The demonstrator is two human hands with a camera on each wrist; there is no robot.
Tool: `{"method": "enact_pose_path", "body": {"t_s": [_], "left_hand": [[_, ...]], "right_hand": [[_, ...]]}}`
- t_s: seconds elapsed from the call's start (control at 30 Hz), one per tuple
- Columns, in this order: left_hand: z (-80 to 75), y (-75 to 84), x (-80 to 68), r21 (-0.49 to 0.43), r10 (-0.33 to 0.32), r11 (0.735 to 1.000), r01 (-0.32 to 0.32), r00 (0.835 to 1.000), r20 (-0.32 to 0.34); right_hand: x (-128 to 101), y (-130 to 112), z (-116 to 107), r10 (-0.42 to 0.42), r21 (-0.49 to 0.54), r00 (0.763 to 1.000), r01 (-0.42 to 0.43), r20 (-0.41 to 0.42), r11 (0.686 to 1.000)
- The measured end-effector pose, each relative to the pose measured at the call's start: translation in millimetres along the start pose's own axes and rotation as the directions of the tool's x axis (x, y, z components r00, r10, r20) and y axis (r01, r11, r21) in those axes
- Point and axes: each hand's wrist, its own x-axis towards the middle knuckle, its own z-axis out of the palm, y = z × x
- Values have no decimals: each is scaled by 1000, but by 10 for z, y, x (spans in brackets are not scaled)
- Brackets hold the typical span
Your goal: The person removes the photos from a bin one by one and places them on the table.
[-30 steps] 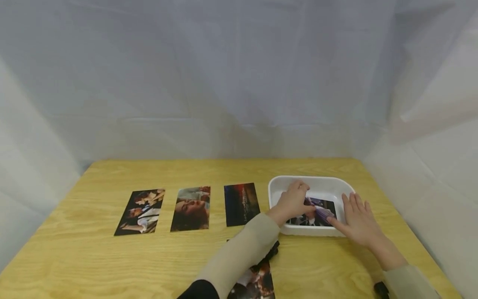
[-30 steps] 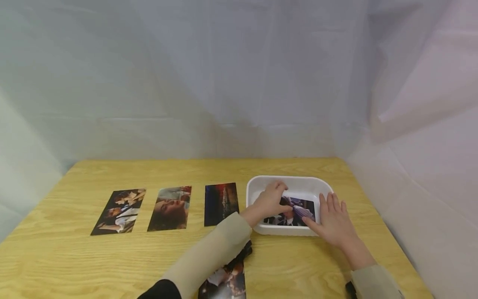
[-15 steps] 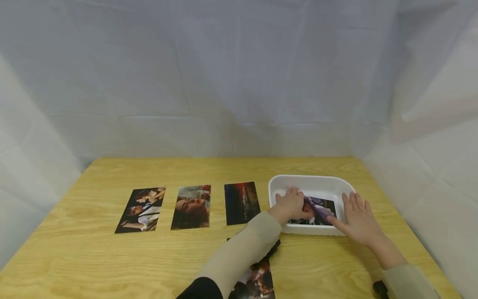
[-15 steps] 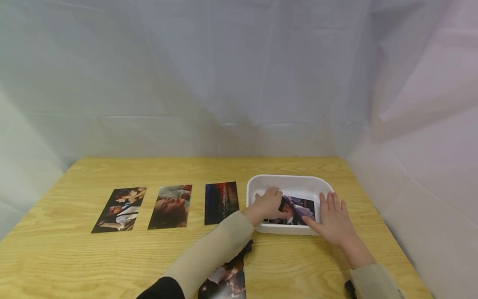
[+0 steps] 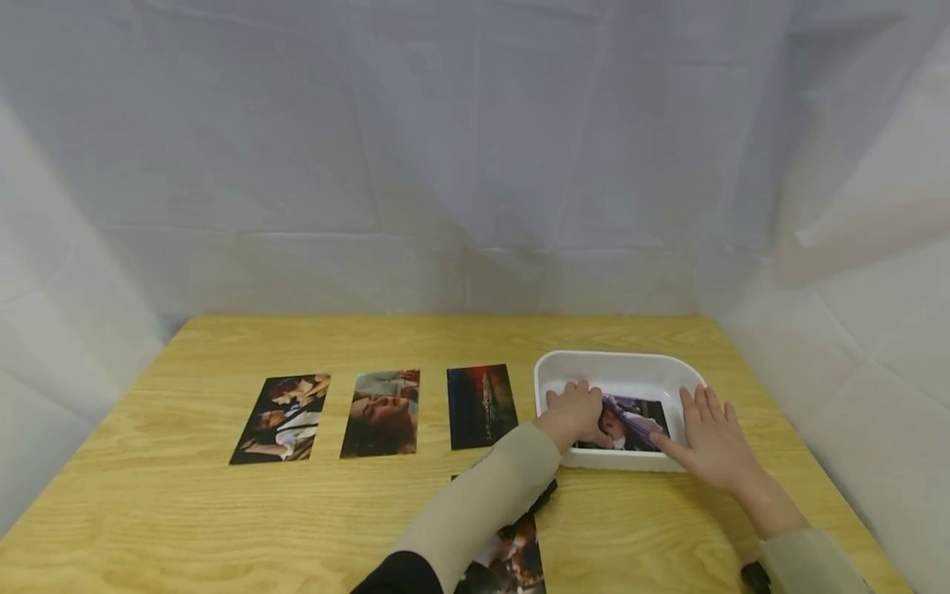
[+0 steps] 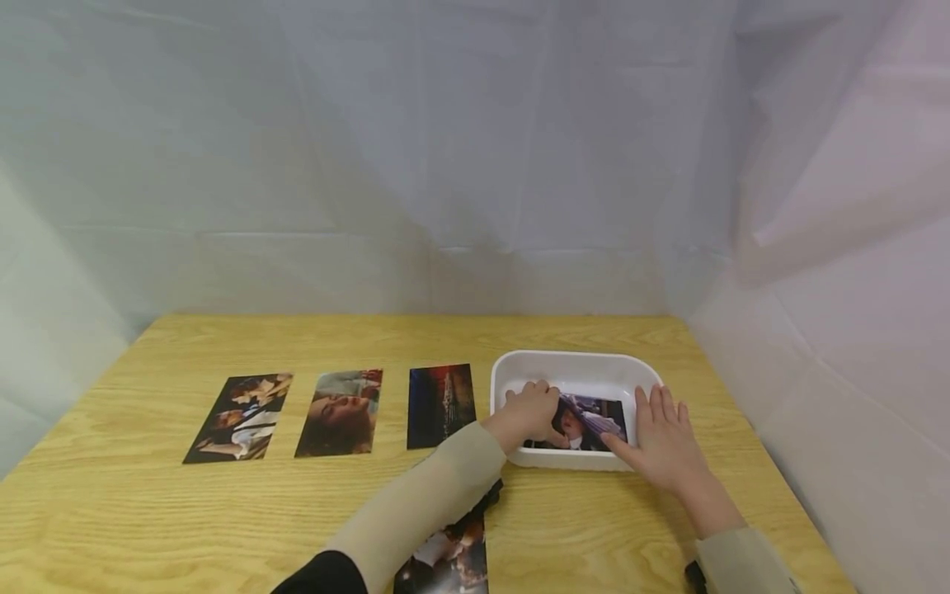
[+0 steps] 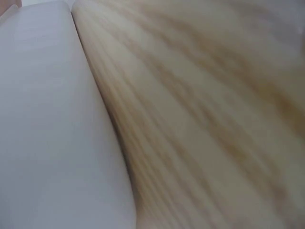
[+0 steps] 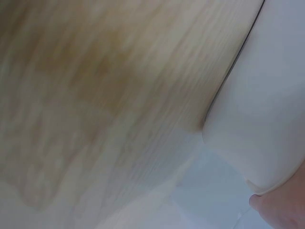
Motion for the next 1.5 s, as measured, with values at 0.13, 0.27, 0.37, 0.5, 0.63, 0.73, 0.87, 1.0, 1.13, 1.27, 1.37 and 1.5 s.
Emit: {"method": "enact_pose_path", "body": {"t_s": [0.13, 0.27, 0.37, 0.5, 0.63, 0.73, 0.87, 1.0, 1.13, 1.27, 1.37, 1.5], "left_hand": [[-2, -3, -6, 8, -2, 1000, 2, 1000, -15], [7, -2, -18, 32, -2, 999, 3, 1000, -23], [8, -2, -36, 40, -3, 999, 4, 1000, -26], [-2, -3, -52, 36, -2, 999, 3, 999, -32], [-2, -8, -46, 42, -5, 999, 7, 999, -36], [4, -9, -38, 49, -11, 999, 13, 999, -39], [13, -11, -40, 57, -20, 998, 22, 999, -41], [32, -11, -33, 45, -17, 999, 20, 998, -54], [46, -18, -3, 48, 4, 999, 1, 993, -117], [34, -29, 10, 44, 27, 999, -19, 983, -179], [20, -33, 13, 15, 38, 999, -36, 977, -212], [2, -33, 39, 22, 71, 998, -67, 956, -283]], "right_hand": [[-1, -1, 4, -1, -3, 1000, 1, -8, 1000], [-10, -1, 12, -2, -2, 1000, 2, -13, 1000], [-16, 0, 19, 0, 3, 1000, 0, -10, 1000], [-15, 5, 26, 1, 10, 1000, -1, -8, 1000], [-15, 0, 23, -2, 12, 1000, 2, -11, 1000], [-16, 0, 25, -3, 12, 1000, 3, -9, 1000], [-15, 9, 28, -1, 4, 1000, 1, -9, 1000], [-16, 9, 27, -3, -4, 1000, 3, -13, 1000], [-9, 10, 23, -6, 1, 1000, 6, -18, 1000], [3, 8, 20, -10, -2, 1000, 10, -18, 1000], [5, 6, 19, -13, -9, 1000, 13, -16, 1000], [5, 5, 7, -11, -12, 1000, 10, -15, 1000]]}}
